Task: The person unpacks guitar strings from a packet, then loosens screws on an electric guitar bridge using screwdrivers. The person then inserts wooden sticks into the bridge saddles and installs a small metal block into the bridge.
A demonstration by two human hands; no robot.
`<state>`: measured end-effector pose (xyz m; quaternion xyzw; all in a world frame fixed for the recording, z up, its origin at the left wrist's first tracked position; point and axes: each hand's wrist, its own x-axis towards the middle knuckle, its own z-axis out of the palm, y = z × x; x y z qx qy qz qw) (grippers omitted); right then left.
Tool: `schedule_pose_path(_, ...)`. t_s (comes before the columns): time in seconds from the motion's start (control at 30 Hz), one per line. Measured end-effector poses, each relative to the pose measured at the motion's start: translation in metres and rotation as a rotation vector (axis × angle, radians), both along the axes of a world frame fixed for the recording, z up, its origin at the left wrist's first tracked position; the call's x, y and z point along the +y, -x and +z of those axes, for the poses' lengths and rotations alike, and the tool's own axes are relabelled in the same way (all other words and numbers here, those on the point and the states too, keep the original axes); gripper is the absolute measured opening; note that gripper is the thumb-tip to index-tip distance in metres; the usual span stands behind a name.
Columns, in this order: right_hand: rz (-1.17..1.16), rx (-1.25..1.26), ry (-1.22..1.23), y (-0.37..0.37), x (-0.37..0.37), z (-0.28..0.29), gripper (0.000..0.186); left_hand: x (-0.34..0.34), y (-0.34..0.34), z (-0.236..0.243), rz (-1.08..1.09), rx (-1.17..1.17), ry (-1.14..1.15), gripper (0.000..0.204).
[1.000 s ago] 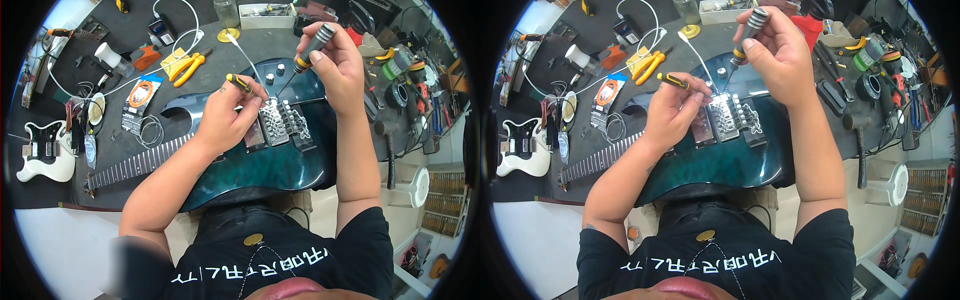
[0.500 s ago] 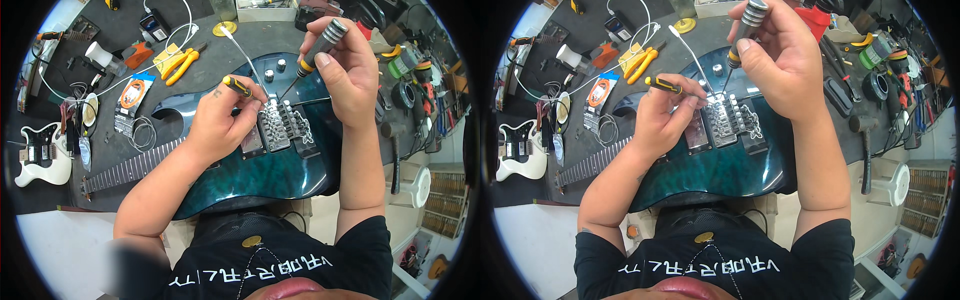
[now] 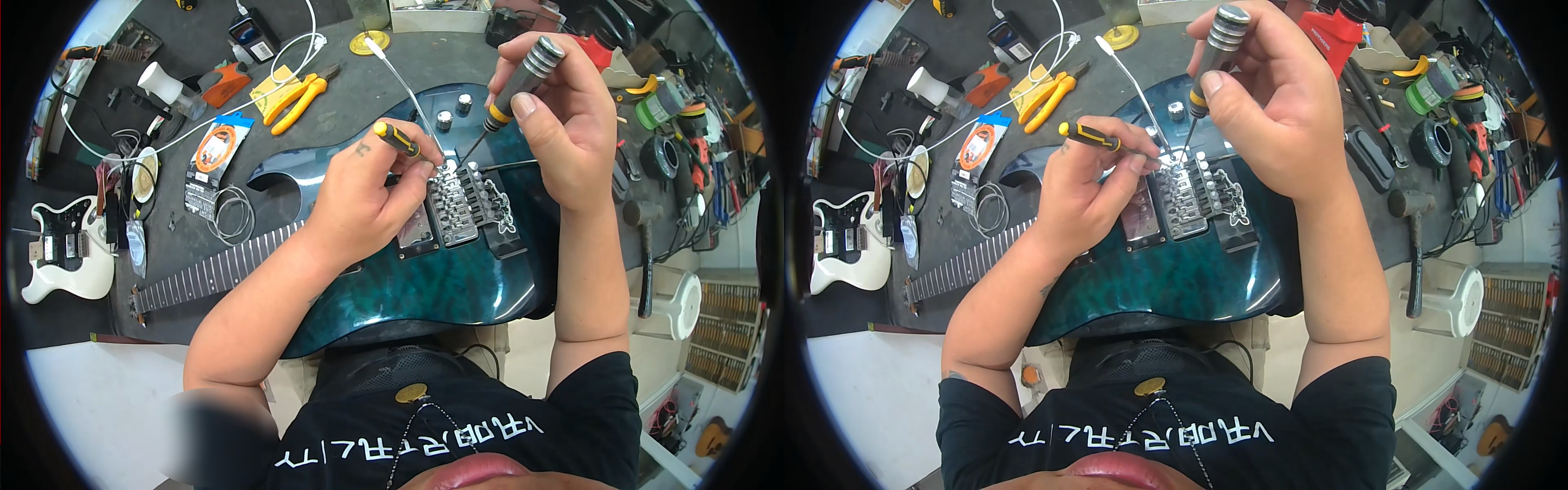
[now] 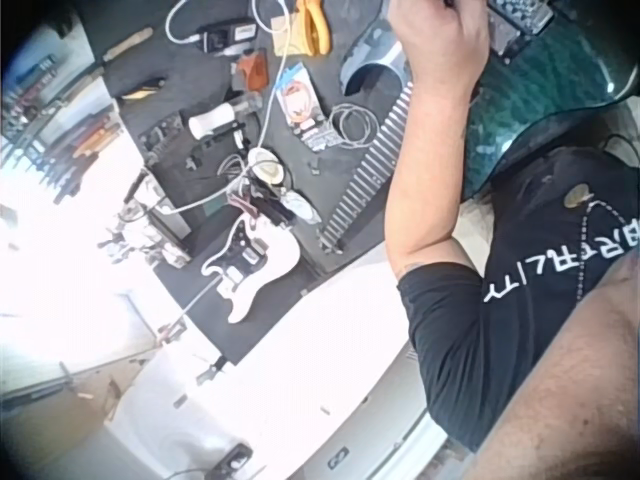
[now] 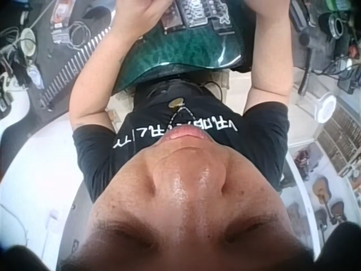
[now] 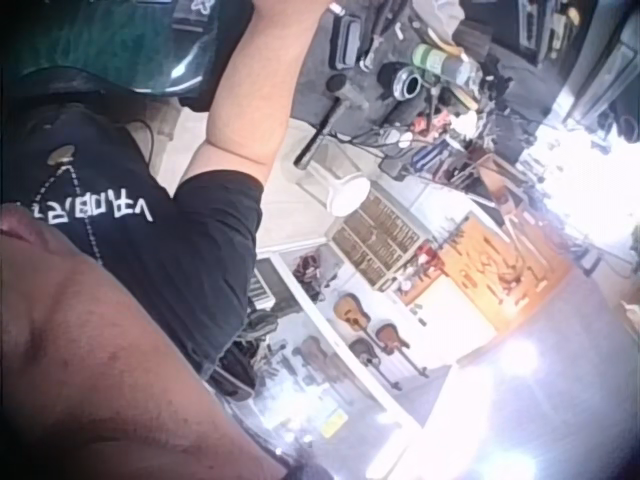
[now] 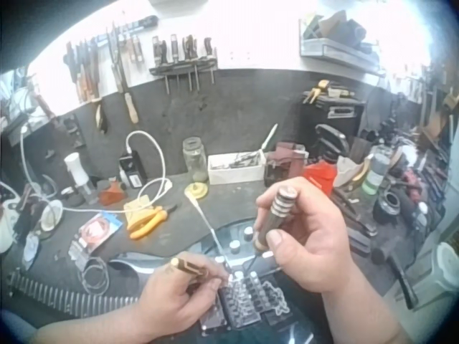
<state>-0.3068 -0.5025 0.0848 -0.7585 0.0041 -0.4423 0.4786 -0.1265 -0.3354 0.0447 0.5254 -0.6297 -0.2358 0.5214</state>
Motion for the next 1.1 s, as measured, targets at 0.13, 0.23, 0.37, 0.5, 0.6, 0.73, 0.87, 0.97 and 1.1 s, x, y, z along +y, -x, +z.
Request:
schedule_pose_path(0.13, -0.002, 0.001, 0.001, -0.005, 0.004, -0.004, 0.04, -0.002, -0.002, -0.002, -0.006, -0.035, 0.017, 0.021)
schedule_pose_path(0.23, 0.008, 0.014, 0.032, -0.008, 0.003, -0.004, 0.04, -0.005, -0.005, 0.0, 0.0, -0.032, 0.029, 0.021)
schedule_pose_path(0.37, 0.029, -0.012, 0.005, -0.01, 0.002, 0.004, 0.037, -0.007, 0.0, 0.012, 0.175, 0.282, 0.086, 0.011)
schedule_pose_path(0.5, 0.055, -0.175, -0.117, -0.005, -0.001, 0.009, 0.035, -0.002, -0.014, 0.039, 0.363, 0.044, 0.056, 0.014)
schedule_pose_path(0.6, 0.179, -0.142, -0.287, -0.004, 0.006, 0.002, 0.034, 0.002, -0.015, 0.059, 0.325, -0.215, 0.058, 0.011)
schedule_pose_path(0.73, 0.167, -0.061, -0.27, 0.0, 0.026, 0.006, 0.034, 0.006, 0.017, 0.08, 0.241, -0.485, -0.059, 0.012)
schedule_pose_path(0.87, 0.136, -0.166, -0.286, -0.005, 0.022, -0.003, 0.034, -0.005, 0.018, 0.078, 0.182, -0.325, 0.035, 0.015)
schedule_pose_path(0.97, 0.009, -0.084, -0.292, -0.011, 0.017, -0.006, 0.036, -0.021, -0.001, 0.068, 0.153, -0.062, -0.111, 0.019)
schedule_pose_path(1.1, -0.091, -0.089, -0.304, -0.017, 0.002, -0.01, 0.025, -0.048, -0.071, 0.064, 0.479, -0.144, -0.122, 0.02)
